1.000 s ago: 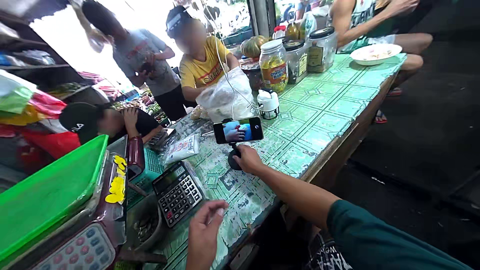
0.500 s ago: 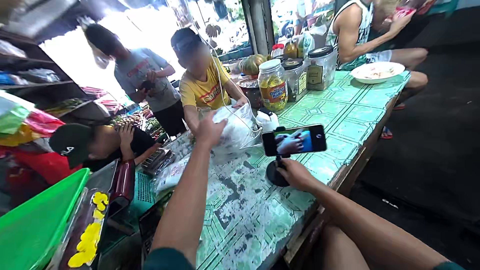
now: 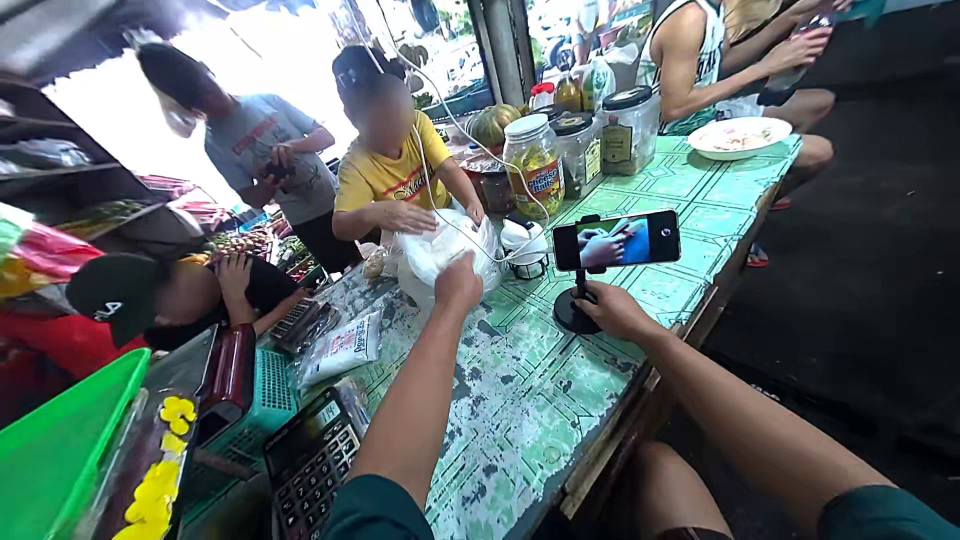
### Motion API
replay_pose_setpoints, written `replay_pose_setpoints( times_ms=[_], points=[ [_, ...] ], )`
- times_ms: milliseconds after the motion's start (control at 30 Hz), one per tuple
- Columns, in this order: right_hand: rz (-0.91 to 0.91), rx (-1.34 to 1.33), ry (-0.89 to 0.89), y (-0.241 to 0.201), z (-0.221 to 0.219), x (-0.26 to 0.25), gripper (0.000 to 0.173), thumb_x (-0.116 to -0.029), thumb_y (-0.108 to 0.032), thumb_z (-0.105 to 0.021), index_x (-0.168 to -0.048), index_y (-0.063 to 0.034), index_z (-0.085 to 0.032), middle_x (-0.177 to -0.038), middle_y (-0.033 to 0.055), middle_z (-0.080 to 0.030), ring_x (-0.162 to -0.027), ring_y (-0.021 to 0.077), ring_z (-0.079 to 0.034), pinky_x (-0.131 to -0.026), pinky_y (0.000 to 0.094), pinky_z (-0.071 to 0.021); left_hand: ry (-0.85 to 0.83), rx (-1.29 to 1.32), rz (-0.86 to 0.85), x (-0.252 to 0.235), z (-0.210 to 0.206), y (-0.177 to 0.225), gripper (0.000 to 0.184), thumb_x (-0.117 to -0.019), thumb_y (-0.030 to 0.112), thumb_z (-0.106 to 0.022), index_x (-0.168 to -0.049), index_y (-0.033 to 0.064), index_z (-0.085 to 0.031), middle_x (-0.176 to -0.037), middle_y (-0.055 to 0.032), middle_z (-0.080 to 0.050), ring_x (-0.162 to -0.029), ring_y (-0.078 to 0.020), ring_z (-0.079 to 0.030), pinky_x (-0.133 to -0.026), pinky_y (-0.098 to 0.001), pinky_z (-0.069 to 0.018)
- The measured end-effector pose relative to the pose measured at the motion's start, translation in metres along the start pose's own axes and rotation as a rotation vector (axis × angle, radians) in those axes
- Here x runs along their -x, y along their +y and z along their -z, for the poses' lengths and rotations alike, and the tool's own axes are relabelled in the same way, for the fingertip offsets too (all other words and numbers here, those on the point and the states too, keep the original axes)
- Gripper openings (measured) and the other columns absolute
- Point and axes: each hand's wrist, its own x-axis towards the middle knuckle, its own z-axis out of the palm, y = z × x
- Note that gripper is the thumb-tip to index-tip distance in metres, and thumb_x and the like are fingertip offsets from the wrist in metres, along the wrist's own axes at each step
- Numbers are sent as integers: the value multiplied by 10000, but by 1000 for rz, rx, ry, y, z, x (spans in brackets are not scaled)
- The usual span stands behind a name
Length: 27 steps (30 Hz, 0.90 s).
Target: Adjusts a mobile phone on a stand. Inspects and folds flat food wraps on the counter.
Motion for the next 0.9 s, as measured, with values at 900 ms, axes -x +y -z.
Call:
replay_pose_setpoints(
  times_ms=[900],
  points=[
    [569, -199, 244, -180, -60, 57, 421, -857, -95, -743, -1275, -77, -700, -1426, 119, -619, -1401, 290, -516, -1153, 505, -444, 26, 361, -97, 187, 68, 22, 407, -915, 169, -671, -1308, 103, -592, -1103, -135, -710, -1013, -286, -702, -878, -525, -568]
  ],
)
